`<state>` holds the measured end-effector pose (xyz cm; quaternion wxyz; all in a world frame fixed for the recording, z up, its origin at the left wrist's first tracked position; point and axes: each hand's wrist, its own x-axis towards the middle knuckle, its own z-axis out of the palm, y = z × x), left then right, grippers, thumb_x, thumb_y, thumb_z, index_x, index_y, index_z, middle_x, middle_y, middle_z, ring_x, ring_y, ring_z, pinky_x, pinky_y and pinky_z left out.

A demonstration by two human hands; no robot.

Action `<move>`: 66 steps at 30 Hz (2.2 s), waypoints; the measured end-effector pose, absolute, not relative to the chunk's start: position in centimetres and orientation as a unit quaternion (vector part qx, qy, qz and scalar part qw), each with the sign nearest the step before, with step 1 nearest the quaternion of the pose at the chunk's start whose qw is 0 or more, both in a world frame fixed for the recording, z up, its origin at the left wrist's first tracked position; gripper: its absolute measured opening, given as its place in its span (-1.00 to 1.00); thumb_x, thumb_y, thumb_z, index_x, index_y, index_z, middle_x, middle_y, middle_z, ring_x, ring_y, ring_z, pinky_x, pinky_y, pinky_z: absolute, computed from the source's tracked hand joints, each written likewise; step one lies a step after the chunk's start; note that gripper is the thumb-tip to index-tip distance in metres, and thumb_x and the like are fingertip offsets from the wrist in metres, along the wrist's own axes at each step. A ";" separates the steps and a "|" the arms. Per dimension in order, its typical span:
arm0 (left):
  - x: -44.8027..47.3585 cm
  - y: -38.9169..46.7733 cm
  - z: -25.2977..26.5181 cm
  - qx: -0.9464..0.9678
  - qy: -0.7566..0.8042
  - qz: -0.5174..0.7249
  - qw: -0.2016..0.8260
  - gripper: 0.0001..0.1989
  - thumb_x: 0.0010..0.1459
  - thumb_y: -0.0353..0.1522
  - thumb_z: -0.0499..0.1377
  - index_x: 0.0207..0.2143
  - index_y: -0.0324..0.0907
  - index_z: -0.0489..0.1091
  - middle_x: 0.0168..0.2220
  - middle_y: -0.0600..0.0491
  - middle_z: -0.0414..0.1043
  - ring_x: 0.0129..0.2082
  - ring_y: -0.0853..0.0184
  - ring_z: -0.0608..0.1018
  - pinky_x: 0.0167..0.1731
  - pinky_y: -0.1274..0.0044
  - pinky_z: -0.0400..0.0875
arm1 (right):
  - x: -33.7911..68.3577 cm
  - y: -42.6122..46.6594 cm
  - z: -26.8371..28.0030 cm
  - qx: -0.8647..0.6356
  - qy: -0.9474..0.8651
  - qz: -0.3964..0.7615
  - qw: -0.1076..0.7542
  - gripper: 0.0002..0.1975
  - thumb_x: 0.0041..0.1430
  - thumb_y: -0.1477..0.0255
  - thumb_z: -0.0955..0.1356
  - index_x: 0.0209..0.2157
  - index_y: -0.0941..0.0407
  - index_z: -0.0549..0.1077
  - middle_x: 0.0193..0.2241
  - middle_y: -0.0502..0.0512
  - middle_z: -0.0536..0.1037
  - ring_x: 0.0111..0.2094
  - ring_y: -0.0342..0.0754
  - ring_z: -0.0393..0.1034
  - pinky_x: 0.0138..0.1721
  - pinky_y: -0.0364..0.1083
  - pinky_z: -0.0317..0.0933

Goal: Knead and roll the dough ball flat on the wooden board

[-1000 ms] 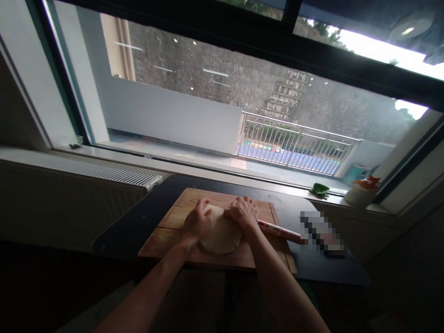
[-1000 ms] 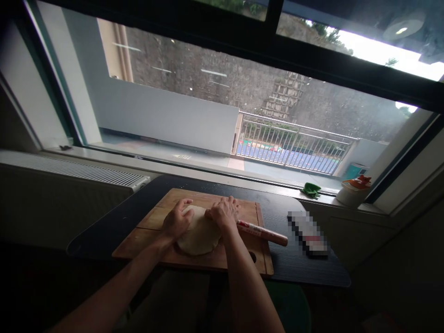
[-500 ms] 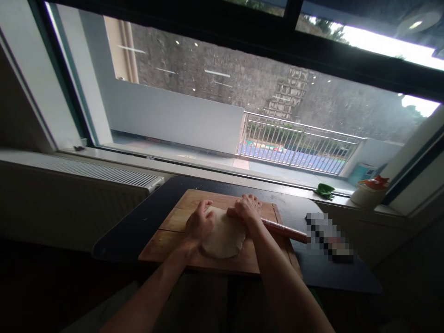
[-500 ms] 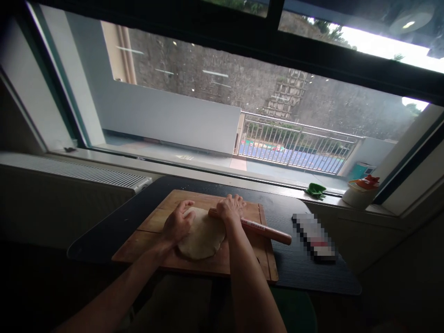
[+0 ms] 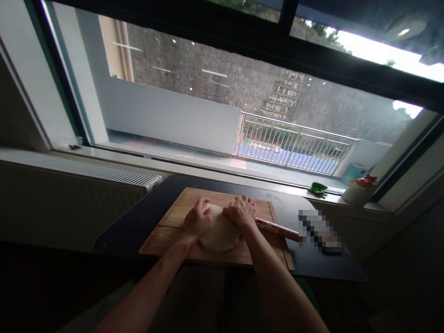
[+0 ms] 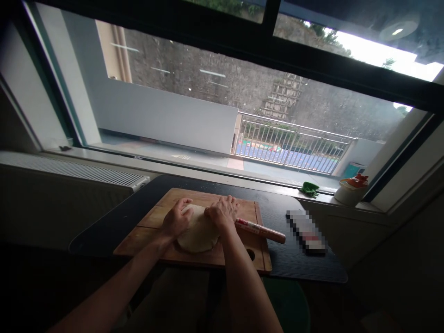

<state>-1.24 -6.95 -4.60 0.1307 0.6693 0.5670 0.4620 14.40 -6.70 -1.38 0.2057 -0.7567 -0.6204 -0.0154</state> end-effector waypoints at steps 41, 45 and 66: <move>-1.4 -6.5 -4.1 0.678 0.586 0.423 0.134 -0.63 0.05 -0.31 0.00 -0.06 -0.17 0.26 -0.07 -0.04 0.38 -0.09 0.26 0.43 -0.12 0.51 0.29 | 14.1 -7.0 -1.9 -0.754 -0.615 -0.043 0.227 -0.62 0.17 0.28 0.09 -0.24 0.15 0.42 -0.15 0.26 0.37 -0.08 0.10 0.14 -0.06 0.04 -0.09; -2.1 -4.3 -3.2 0.723 0.582 0.314 0.202 -0.70 0.00 -0.28 0.02 -0.25 -0.21 0.39 -0.28 -0.02 0.47 -0.28 0.28 0.49 -0.32 0.56 0.31 | 15.2 -4.6 -1.3 -0.767 -0.595 -0.046 0.234 -0.66 0.15 0.29 0.13 -0.27 0.16 0.43 -0.19 0.26 0.40 -0.12 0.11 0.21 -0.12 0.03 -0.03; -1.6 -7.0 -3.4 0.641 0.553 0.457 0.273 -0.73 -0.01 -0.16 0.06 -0.42 -0.19 0.34 -0.48 0.08 0.42 -0.47 0.35 0.45 -0.48 0.57 0.27 | 15.4 -7.8 0.5 -0.714 -0.672 0.019 0.197 -0.57 0.24 0.28 0.00 -0.36 0.08 0.39 -0.41 0.12 0.49 -0.35 -0.02 0.37 -0.33 -0.09 0.11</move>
